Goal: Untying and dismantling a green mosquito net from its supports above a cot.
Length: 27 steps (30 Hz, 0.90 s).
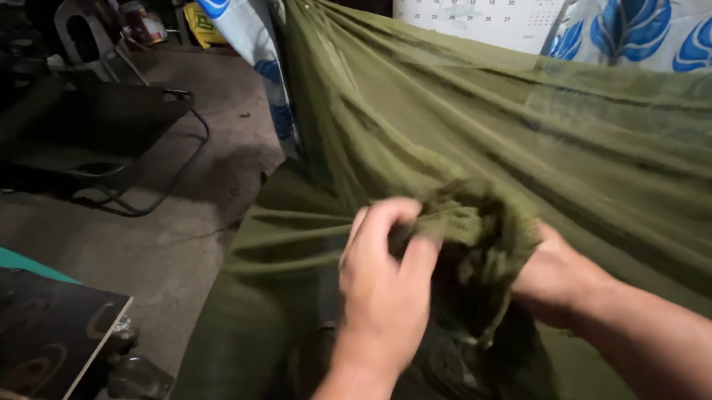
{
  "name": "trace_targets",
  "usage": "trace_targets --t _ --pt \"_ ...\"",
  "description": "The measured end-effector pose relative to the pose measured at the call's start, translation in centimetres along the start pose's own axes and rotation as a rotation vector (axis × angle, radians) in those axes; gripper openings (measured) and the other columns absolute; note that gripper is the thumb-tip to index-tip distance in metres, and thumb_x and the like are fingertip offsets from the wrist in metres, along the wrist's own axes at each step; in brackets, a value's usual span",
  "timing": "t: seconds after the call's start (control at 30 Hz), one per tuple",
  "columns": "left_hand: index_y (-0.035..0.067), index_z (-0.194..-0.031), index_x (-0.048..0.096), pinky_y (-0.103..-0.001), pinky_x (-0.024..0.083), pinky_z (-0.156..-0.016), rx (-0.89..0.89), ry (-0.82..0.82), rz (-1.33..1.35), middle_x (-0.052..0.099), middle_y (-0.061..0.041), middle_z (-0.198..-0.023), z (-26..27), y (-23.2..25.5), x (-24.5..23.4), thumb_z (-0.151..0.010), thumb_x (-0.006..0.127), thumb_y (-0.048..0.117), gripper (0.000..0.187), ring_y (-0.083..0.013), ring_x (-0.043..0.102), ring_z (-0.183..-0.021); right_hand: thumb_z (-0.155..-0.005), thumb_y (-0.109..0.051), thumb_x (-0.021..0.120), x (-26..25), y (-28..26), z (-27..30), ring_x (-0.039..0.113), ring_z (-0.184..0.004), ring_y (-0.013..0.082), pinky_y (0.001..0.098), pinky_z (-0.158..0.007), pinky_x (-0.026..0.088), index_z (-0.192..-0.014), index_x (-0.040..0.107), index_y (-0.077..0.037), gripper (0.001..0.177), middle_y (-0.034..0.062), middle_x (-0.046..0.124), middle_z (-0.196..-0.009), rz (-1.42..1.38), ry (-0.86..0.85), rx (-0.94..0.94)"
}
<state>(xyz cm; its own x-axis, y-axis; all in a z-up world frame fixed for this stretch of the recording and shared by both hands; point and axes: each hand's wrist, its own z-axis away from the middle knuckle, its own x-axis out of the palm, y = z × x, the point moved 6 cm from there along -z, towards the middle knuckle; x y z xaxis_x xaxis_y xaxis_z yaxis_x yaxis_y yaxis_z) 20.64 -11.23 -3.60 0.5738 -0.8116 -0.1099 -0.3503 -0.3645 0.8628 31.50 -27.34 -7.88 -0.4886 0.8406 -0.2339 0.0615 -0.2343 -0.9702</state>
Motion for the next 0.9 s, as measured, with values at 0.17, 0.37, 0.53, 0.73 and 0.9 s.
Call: trace_targets --t 0.17,0.37,0.53,0.73,0.9 --pt "0.004 -0.122 0.062 -0.040 0.048 -0.095 -0.128 -0.172 -0.272 0.064 -0.015 -0.125 5.0 -6.8 -1.0 -0.073 0.079 0.015 0.053 -0.0351 0.060 -0.114 -0.077 0.003 0.069 -2.4 -1.1 0.2 0.066 -0.069 0.0212 0.0384 -0.056 0.055 -0.101 0.074 -0.001 0.024 0.0091 0.073 -0.084 -0.226 0.085 0.061" --pt "0.013 -0.122 0.068 -0.046 0.051 -0.093 -0.508 -0.194 -0.628 0.068 -0.017 -0.120 6.1 -14.2 -3.9 -0.082 0.065 0.011 0.040 -0.0408 0.063 -0.108 -0.088 -0.002 0.065 -6.8 -1.6 -0.6 0.065 -0.065 0.0211 0.0381 -0.052 0.054 -0.102 0.072 -0.002 0.016 0.0091 0.071 -0.084 -0.410 0.115 -0.021" --pt "0.017 -0.112 0.071 -0.051 0.055 -0.084 -0.488 -0.056 -0.594 0.073 -0.023 -0.098 3.1 -14.1 -5.7 -0.091 0.054 0.013 0.027 -0.0442 0.069 -0.096 -0.094 -0.009 0.061 -6.6 -4.6 0.4 0.065 -0.066 0.0202 0.0389 -0.054 0.054 -0.102 0.071 -0.006 0.014 0.0070 0.069 -0.084 -0.447 0.231 0.053" --pt "0.008 -0.112 0.064 -0.036 0.051 -0.062 -0.167 0.090 -0.061 0.065 -0.016 -0.084 -5.0 -3.8 -4.7 -0.088 0.047 0.003 0.030 -0.0222 0.059 -0.072 -0.090 -0.012 0.070 -7.4 -2.1 -1.7 0.064 -0.072 0.0198 0.0397 -0.058 0.055 -0.108 0.070 -0.004 0.020 0.0061 0.068 -0.088 -0.247 0.212 -0.049" --pt "0.007 -0.101 0.072 -0.029 0.056 -0.071 -0.004 -0.136 0.197 0.075 -0.005 -0.083 -7.7 1.2 1.2 -0.086 0.054 0.005 0.024 -0.0118 0.067 -0.077 -0.078 -0.016 0.083 -2.2 -4.6 -1.7 0.069 -0.086 0.0149 0.0340 -0.074 0.058 -0.125 0.067 -0.010 0.050 0.0045 0.077 -0.097 0.228 0.027 -0.142"
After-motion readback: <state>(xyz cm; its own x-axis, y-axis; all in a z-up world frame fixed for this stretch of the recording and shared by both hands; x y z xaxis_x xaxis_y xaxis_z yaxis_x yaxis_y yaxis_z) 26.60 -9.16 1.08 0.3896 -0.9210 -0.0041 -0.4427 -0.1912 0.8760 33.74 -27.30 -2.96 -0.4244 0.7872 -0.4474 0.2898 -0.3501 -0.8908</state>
